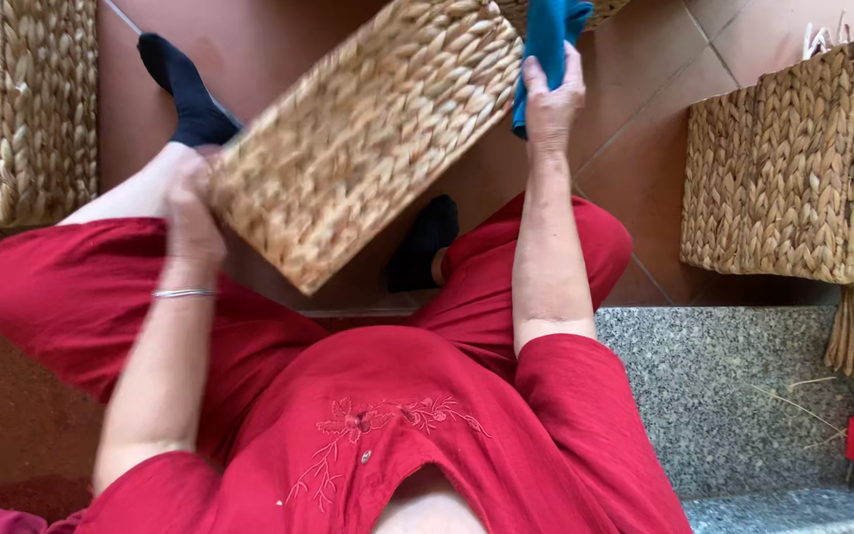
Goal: The person sits on the floor and wipes woven water-hyacinth storage baskets one at a time with a blue cloth, turning each basket to clean its sides, top and handle cutouts, then sets it aside and picks up the next basket.
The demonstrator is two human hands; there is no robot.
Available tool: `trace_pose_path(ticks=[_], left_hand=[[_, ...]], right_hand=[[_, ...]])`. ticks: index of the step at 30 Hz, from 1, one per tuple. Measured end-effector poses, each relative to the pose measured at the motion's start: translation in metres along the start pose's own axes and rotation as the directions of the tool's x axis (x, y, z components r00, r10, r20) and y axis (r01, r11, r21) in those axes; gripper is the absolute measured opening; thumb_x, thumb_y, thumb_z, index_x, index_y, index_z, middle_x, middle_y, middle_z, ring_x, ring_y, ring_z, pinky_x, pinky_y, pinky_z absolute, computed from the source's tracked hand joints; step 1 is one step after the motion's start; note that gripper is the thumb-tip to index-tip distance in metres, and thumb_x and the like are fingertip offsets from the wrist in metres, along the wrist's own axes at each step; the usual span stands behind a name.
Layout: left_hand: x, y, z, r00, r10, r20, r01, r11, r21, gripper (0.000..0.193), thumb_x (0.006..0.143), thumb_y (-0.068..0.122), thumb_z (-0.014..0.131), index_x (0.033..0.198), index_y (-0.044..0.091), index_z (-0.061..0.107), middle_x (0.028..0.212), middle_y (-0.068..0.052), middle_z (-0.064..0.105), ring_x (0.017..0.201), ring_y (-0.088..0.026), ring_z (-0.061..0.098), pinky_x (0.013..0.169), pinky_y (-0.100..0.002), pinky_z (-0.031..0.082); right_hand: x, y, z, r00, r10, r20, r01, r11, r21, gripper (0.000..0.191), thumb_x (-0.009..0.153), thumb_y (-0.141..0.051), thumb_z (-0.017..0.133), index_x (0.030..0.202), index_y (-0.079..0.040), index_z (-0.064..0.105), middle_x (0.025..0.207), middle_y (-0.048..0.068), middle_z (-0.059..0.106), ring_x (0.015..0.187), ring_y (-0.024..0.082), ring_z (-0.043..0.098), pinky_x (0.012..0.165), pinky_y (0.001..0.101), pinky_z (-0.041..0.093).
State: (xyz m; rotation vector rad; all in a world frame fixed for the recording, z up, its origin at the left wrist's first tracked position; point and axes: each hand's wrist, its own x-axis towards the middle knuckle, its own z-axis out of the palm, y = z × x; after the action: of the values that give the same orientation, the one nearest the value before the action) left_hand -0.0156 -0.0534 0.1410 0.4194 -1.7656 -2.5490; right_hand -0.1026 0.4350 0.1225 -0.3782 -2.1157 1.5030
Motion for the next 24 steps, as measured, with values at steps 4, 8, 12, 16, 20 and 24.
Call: trace_pose_path(ticks=[4,8,12,16,20,24], left_hand=[[0.000,-0.044,-0.026,0.998,0.011,-0.056,-0.002,0.987,0.158,0.033,0.112,0.030,0.051,0.116,0.002,0.069,0.109,-0.005,0.069,0.100,-0.011,0.062,0.093,-0.027,0.053],[0.003,-0.051,-0.033,0.995,0.009,-0.097,0.006,0.988,0.156,0.037,0.113,0.031,0.052,0.111,0.001,0.073,0.103,-0.003,0.073,0.093,-0.008,0.064,0.088,-0.025,0.054],[0.000,-0.049,-0.030,0.993,0.028,-0.112,-0.003,0.975,0.222,0.036,0.113,0.030,0.052,0.113,0.001,0.073,0.104,-0.003,0.073,0.095,-0.008,0.065,0.089,-0.024,0.055],[-0.002,-0.053,-0.028,0.995,0.053,-0.082,-0.038,0.984,0.173,0.030,0.112,0.025,0.057,0.124,0.000,0.069,0.115,-0.004,0.072,0.105,-0.011,0.066,0.096,-0.026,0.055],[0.000,-0.065,-0.024,0.992,-0.016,-0.128,0.022,0.999,0.043,0.030,0.106,0.020,0.060,0.129,0.001,0.066,0.115,-0.009,0.073,0.106,-0.015,0.069,0.097,-0.028,0.056],[0.007,-0.075,-0.016,0.978,0.027,-0.206,-0.035,0.999,-0.034,0.029,0.105,0.017,0.062,0.128,0.000,0.066,0.113,-0.007,0.072,0.107,-0.015,0.068,0.098,-0.028,0.056]], right_hand=[[-0.039,-0.037,0.015,0.896,-0.417,0.153,0.407,0.632,-0.659,0.033,0.089,-0.020,0.081,0.118,-0.011,0.070,0.108,0.013,0.063,0.100,0.035,0.056,0.087,0.0456,0.048],[-0.136,-0.105,0.048,0.609,-0.504,0.612,0.769,0.563,-0.302,0.042,0.085,-0.003,0.059,0.126,-0.008,0.066,0.117,0.011,0.063,0.110,0.034,0.059,0.095,0.0488,0.051],[-0.249,-0.147,0.080,0.366,-0.592,0.718,0.858,0.513,-0.015,0.037,0.090,-0.011,0.061,0.127,-0.009,0.065,0.123,0.018,0.062,0.111,0.034,0.062,0.083,0.0469,0.055],[-0.215,-0.117,0.081,0.260,-0.632,0.730,0.856,0.500,0.128,0.030,0.097,-0.006,0.066,0.126,-0.015,0.066,0.131,0.011,0.057,0.118,0.029,0.061,0.097,0.0450,0.057],[-0.065,-0.050,0.045,0.519,-0.304,0.799,0.845,0.039,-0.534,0.039,0.087,-0.008,0.061,0.125,-0.013,0.067,0.124,0.014,0.061,0.123,0.031,0.058,0.106,0.0463,0.052],[0.001,-0.021,0.033,0.840,-0.298,0.454,0.533,0.291,-0.794,0.027,0.091,-0.014,0.062,0.117,-0.012,0.068,0.115,0.018,0.064,0.113,0.037,0.060,0.094,0.0499,0.050]])
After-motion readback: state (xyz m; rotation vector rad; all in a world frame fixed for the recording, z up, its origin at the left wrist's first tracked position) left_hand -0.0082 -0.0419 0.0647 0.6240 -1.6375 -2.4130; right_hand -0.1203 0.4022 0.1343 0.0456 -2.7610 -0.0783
